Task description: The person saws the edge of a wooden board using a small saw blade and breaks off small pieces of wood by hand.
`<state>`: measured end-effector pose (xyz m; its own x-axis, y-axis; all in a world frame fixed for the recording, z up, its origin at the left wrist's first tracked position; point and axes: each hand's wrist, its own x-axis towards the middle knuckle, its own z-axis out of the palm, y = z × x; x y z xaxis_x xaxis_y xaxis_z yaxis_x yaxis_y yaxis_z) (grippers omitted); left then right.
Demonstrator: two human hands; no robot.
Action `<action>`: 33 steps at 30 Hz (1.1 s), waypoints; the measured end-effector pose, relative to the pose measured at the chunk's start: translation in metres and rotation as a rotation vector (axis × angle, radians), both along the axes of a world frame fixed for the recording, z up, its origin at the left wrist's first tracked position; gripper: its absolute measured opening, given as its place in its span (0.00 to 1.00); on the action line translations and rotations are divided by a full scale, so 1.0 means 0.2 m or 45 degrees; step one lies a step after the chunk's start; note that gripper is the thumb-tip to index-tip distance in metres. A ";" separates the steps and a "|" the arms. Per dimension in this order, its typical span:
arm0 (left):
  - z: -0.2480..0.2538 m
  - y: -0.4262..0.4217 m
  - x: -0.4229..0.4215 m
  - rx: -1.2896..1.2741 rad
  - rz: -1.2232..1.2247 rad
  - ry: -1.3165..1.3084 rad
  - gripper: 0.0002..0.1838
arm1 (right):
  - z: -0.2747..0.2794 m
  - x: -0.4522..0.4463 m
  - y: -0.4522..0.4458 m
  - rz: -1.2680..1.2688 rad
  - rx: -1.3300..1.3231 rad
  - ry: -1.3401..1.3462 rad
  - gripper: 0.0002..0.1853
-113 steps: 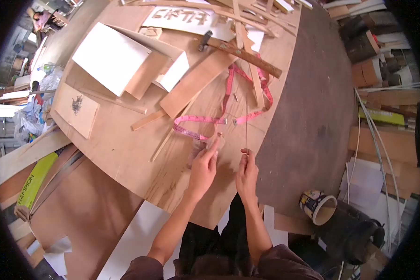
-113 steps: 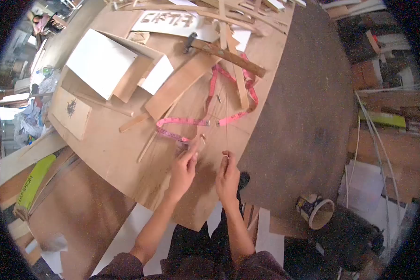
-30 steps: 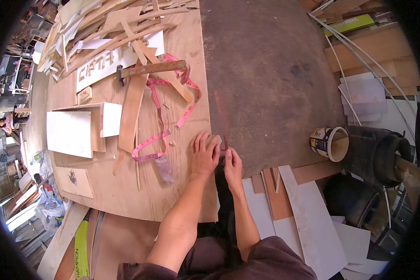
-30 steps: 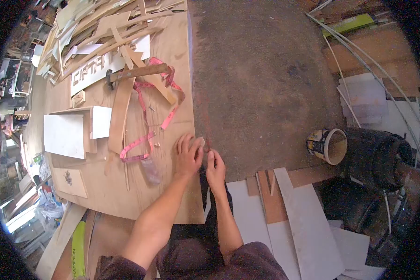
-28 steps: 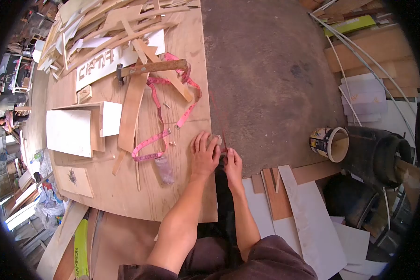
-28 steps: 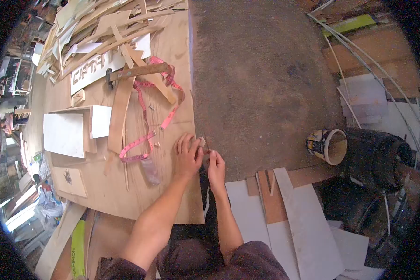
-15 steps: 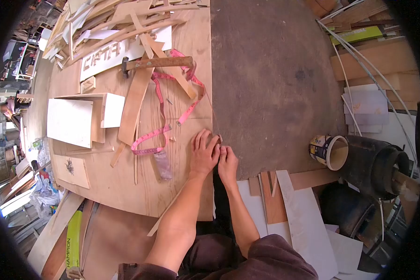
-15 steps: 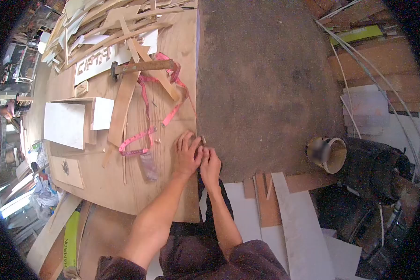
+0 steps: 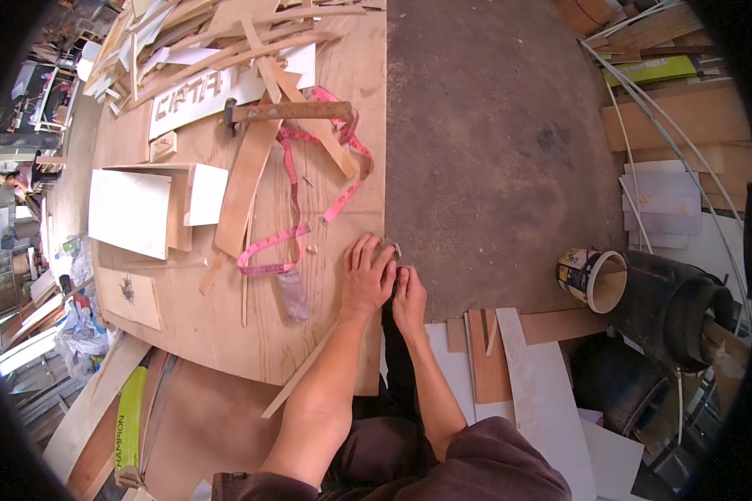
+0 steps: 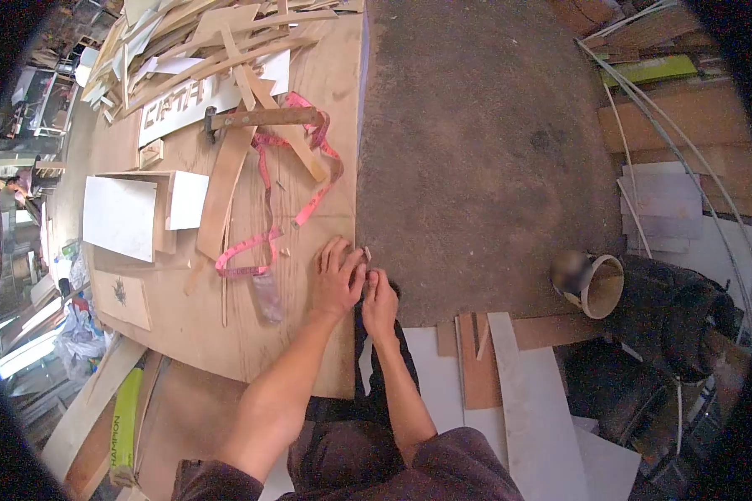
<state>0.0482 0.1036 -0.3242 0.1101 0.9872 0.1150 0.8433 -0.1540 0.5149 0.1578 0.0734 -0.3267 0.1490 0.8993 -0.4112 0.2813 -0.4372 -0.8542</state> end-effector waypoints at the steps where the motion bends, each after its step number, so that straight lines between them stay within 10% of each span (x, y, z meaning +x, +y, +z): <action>1: 0.00 0.00 0.00 0.004 -0.006 -0.007 0.16 | 0.00 -0.02 0.00 -0.015 -0.015 -0.040 0.20; 33: -0.02 -0.01 0.00 0.010 -0.024 0.044 0.16 | -0.04 -0.03 0.04 -0.039 -0.090 0.035 0.22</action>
